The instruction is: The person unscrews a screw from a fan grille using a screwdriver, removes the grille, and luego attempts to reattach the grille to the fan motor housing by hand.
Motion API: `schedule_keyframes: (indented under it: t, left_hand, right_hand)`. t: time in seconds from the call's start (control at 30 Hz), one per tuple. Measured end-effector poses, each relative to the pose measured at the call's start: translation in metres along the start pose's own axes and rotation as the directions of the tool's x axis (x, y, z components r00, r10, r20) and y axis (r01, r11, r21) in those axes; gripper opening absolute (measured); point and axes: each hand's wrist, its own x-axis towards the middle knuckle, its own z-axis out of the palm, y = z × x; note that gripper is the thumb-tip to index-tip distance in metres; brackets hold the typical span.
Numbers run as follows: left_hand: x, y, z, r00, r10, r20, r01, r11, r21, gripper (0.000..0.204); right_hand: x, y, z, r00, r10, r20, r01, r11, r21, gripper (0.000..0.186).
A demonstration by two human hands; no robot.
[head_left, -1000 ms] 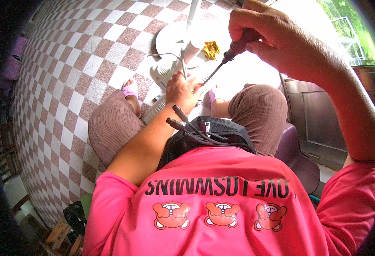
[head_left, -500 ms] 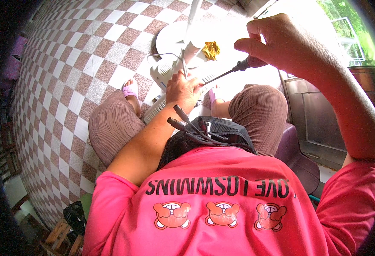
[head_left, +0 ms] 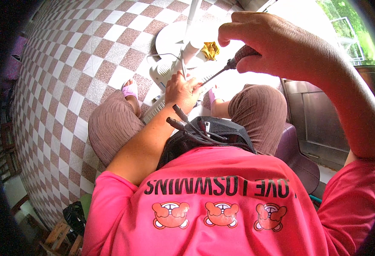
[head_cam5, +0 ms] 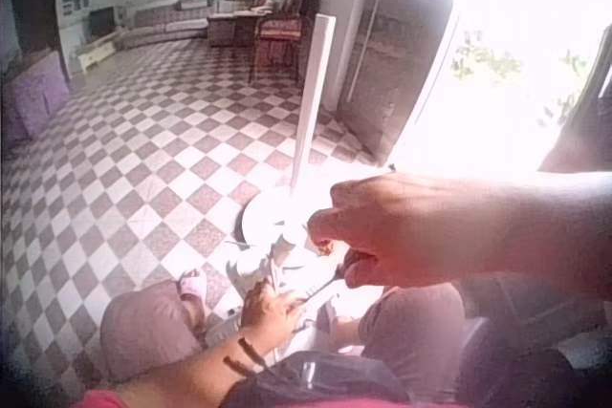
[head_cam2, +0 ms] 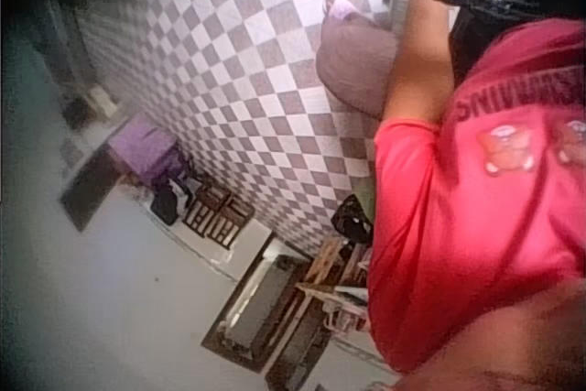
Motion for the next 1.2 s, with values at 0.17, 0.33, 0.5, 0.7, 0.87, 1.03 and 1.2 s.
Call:
schedule_keyframes:
  t: [0.17,0.33,0.5,0.7,0.87,1.03,1.2]
  left_hand:
    - [0.0,-0.004,0.002,1.0,0.005,0.021,-0.005,1.0,0.003,0.018]
    - [0.002,0.002,-0.003,0.996,-0.072,0.061,0.07,0.997,0.033,0.017]
    - [0.002,0.001,-0.005,0.99,-0.11,0.087,0.11,0.994,0.0,0.017]
    - [0.001,0.002,-0.008,0.995,-0.092,0.045,0.091,0.996,0.024,0.014]
    - [-0.002,-0.006,-0.01,0.994,-0.093,0.049,0.09,0.994,0.054,0.015]
    - [0.001,0.001,-0.006,0.998,-0.059,0.035,0.059,0.998,0.009,0.016]
    - [0.003,0.006,-0.01,0.994,-0.034,0.102,0.031,0.999,0.03,0.017]
  right_hand:
    - [0.008,-0.006,-0.003,0.996,-0.039,0.079,0.035,0.998,0.055,0.041]
    - [0.006,-0.01,-0.006,0.975,0.187,0.123,-0.211,0.953,0.22,0.035]
    - [0.009,0.002,-0.022,0.801,0.473,0.367,-0.475,0.875,-0.092,0.03]
    - [0.01,-0.01,-0.009,0.883,0.466,0.061,-0.461,0.834,0.303,0.017]
    - [0.03,-0.018,-0.05,0.683,0.388,0.619,-0.716,0.525,0.46,0.014]
    - [0.009,-0.028,-0.032,0.911,0.35,0.216,-0.408,0.838,0.362,0.015]
    - [0.004,0.003,-0.003,1.0,0.004,-0.008,-0.001,0.954,0.299,0.004]
